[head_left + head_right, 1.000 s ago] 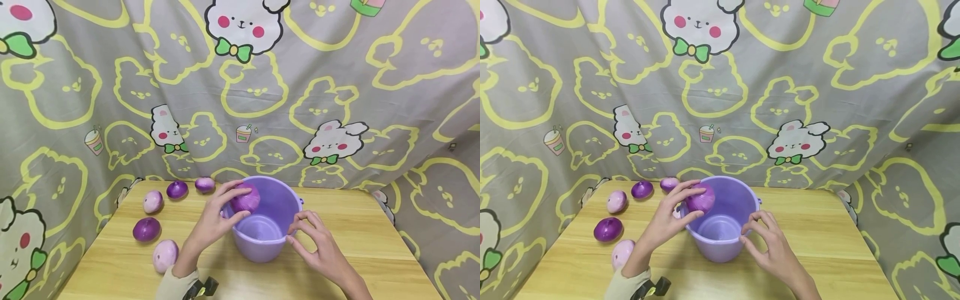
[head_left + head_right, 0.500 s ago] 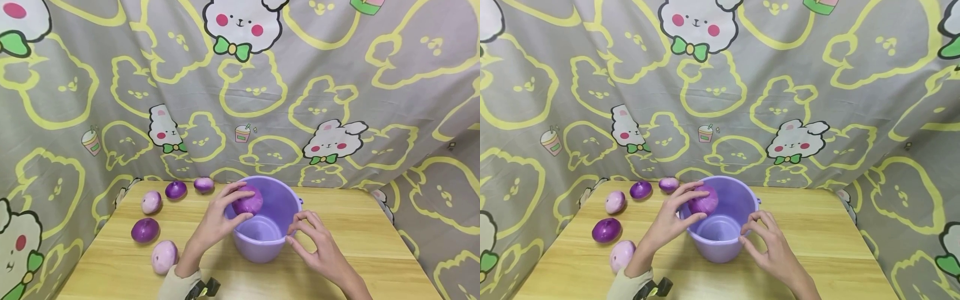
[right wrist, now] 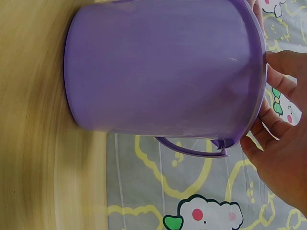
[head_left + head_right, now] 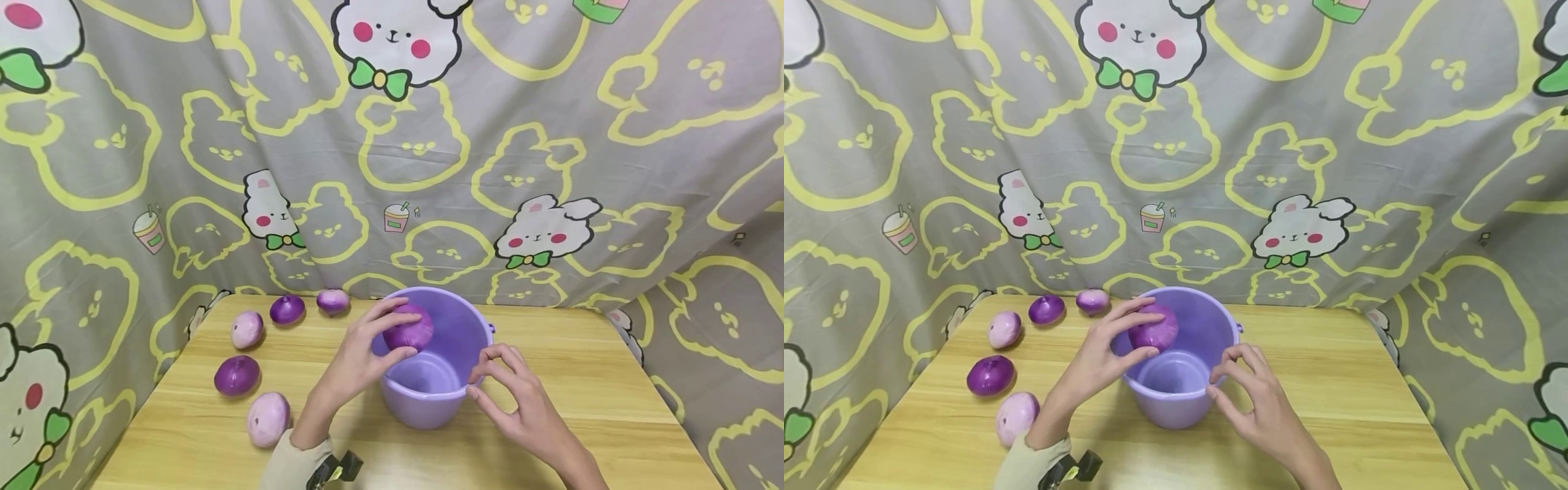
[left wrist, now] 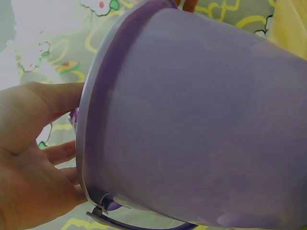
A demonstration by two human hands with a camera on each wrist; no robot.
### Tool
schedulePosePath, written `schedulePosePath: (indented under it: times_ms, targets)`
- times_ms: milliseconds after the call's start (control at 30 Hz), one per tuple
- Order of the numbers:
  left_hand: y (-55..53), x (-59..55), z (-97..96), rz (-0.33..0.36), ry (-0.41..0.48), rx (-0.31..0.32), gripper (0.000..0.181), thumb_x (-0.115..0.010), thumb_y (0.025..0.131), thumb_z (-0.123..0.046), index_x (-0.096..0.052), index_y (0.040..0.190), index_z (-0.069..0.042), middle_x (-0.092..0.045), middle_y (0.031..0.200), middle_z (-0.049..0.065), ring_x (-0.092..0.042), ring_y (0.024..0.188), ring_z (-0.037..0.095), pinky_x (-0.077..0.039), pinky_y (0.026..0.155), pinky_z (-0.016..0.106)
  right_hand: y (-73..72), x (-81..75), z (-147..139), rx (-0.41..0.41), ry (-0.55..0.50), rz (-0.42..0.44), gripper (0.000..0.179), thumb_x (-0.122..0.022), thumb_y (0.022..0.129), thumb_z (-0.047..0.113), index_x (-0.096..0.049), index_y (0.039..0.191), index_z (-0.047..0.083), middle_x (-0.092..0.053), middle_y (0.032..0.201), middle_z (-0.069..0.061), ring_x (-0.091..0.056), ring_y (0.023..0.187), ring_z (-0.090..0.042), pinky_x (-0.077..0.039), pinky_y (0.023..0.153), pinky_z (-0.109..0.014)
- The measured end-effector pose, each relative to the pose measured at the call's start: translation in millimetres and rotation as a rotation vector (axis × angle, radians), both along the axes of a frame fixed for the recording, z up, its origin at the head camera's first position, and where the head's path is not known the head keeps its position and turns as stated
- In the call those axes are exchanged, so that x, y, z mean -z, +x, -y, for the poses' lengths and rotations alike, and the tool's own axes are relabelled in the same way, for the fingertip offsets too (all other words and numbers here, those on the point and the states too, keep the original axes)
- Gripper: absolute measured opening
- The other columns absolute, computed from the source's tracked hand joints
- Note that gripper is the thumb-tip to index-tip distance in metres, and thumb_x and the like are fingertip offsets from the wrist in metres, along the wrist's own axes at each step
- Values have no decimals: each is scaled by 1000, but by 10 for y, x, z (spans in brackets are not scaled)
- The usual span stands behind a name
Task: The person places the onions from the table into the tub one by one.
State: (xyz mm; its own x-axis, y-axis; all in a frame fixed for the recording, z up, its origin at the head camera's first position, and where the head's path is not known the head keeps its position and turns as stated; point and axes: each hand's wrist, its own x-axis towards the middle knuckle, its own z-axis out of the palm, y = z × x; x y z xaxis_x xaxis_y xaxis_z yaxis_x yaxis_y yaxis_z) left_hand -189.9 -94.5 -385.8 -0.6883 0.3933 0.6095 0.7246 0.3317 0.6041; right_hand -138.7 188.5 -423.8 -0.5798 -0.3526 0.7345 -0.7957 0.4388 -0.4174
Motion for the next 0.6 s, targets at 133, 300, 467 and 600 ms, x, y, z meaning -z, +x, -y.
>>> schedulePosePath:
  times_ms: [133, 300, 467, 600]
  targets:
    - [1, -1, -16, 5, -5, -4, 43, -86, 85, -17, -73, 126, -19, -56, 146, 4, -48, 140, 26, -43, 113, 43, 1, 4, -3, 1, -1, 1, 30, -81, 82, 4, -70, 101, 25, -59, 110, 4, -51, 109, -18, -38, 101, -25]
    - [0, 7, -30, 22, -20, -16, 44, -87, 84, -18, -73, 126, -20, -56, 147, 3, -48, 140, 25, -44, 112, 44, -2, 2, -5, 2, 1, 3, 29, -81, 82, 4, -70, 101, 24, -59, 110, 5, -51, 110, -18, -39, 101, -26]
    - [-5, 19, -34, 32, -30, -19, 43, -87, 84, -18, -74, 125, -21, -55, 148, 3, -48, 141, 24, -44, 112, 43, -4, 0, -7, -3, -3, 3, 30, -81, 82, 4, -70, 101, 25, -59, 110, 4, -51, 109, -18, -38, 102, -23]
    - [-12, 20, -39, 34, -43, -16, 42, -87, 84, -17, -74, 124, -21, -56, 148, 3, -47, 141, 23, -44, 112, 43, -4, 2, -11, 5, 0, 7, 30, -81, 82, 4, -70, 101, 25, -59, 111, 4, -51, 110, -18, -37, 102, -23]
